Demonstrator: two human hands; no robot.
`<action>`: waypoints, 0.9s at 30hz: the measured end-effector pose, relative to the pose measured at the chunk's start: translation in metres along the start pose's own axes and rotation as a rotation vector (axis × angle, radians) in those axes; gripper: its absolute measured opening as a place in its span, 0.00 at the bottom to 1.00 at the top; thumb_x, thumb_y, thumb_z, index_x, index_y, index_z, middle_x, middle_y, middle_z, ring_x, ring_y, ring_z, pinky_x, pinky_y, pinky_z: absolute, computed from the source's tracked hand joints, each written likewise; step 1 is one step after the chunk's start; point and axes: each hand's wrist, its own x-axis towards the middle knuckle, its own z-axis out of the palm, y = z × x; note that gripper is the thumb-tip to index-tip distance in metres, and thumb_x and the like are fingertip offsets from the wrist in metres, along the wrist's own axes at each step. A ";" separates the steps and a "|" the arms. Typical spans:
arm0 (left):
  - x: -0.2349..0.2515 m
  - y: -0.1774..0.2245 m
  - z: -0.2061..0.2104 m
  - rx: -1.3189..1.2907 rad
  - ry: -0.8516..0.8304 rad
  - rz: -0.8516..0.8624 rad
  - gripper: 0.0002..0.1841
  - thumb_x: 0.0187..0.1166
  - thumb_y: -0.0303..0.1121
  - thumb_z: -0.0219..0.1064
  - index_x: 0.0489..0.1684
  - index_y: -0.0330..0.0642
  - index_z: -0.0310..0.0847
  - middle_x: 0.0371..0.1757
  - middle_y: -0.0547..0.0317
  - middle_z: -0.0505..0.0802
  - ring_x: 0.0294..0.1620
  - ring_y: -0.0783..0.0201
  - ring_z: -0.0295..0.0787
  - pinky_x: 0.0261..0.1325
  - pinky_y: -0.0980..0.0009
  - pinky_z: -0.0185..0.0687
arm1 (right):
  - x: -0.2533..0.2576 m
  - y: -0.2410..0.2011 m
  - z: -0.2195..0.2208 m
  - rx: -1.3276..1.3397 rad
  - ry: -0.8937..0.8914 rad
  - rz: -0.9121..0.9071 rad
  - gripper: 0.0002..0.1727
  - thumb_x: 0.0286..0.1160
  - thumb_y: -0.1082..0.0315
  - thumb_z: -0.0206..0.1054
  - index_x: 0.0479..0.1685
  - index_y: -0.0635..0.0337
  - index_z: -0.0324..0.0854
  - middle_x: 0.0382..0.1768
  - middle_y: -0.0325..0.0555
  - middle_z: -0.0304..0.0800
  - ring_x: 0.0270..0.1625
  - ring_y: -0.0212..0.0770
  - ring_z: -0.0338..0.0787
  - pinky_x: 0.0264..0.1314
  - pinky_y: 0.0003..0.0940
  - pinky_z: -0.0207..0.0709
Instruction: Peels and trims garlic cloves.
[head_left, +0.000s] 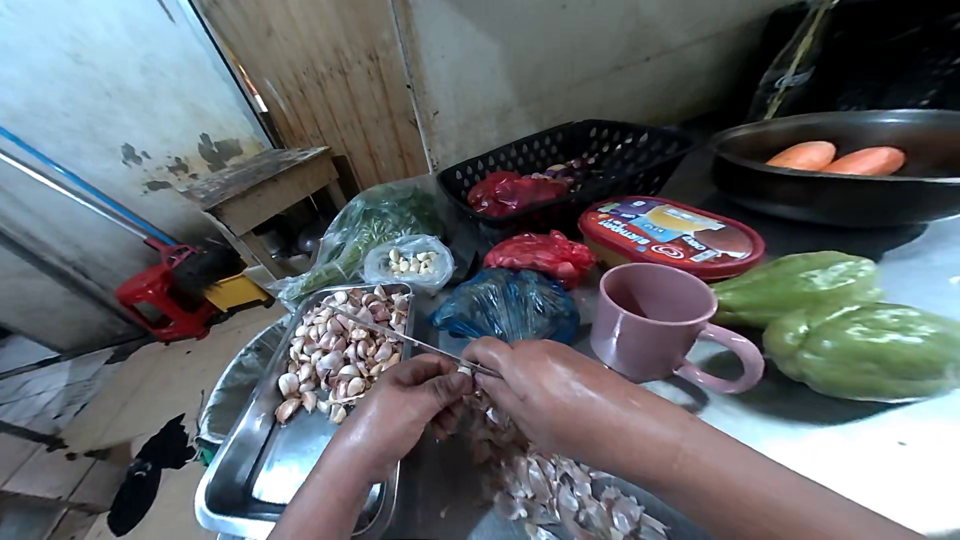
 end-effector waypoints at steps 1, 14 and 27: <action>0.001 0.000 -0.002 -0.008 -0.013 -0.003 0.07 0.83 0.30 0.62 0.36 0.44 0.85 0.29 0.66 0.89 0.29 0.74 0.87 0.37 0.77 0.85 | 0.000 0.001 0.002 -0.012 0.034 -0.017 0.14 0.91 0.63 0.55 0.64 0.56 0.81 0.38 0.51 0.90 0.45 0.51 0.92 0.50 0.50 0.84; 0.000 0.001 0.000 0.324 0.085 0.109 0.07 0.84 0.34 0.65 0.42 0.44 0.88 0.31 0.70 0.89 0.32 0.77 0.85 0.41 0.79 0.82 | 0.002 -0.009 -0.001 -0.049 -0.041 0.128 0.16 0.91 0.63 0.56 0.71 0.53 0.77 0.47 0.52 0.91 0.54 0.53 0.92 0.58 0.51 0.82; 0.001 0.000 0.010 0.152 0.160 0.065 0.05 0.80 0.35 0.70 0.39 0.44 0.87 0.28 0.68 0.88 0.26 0.76 0.82 0.33 0.80 0.79 | -0.003 0.000 0.011 -0.107 0.211 -0.024 0.11 0.85 0.66 0.62 0.58 0.54 0.84 0.35 0.47 0.91 0.42 0.49 0.94 0.47 0.47 0.86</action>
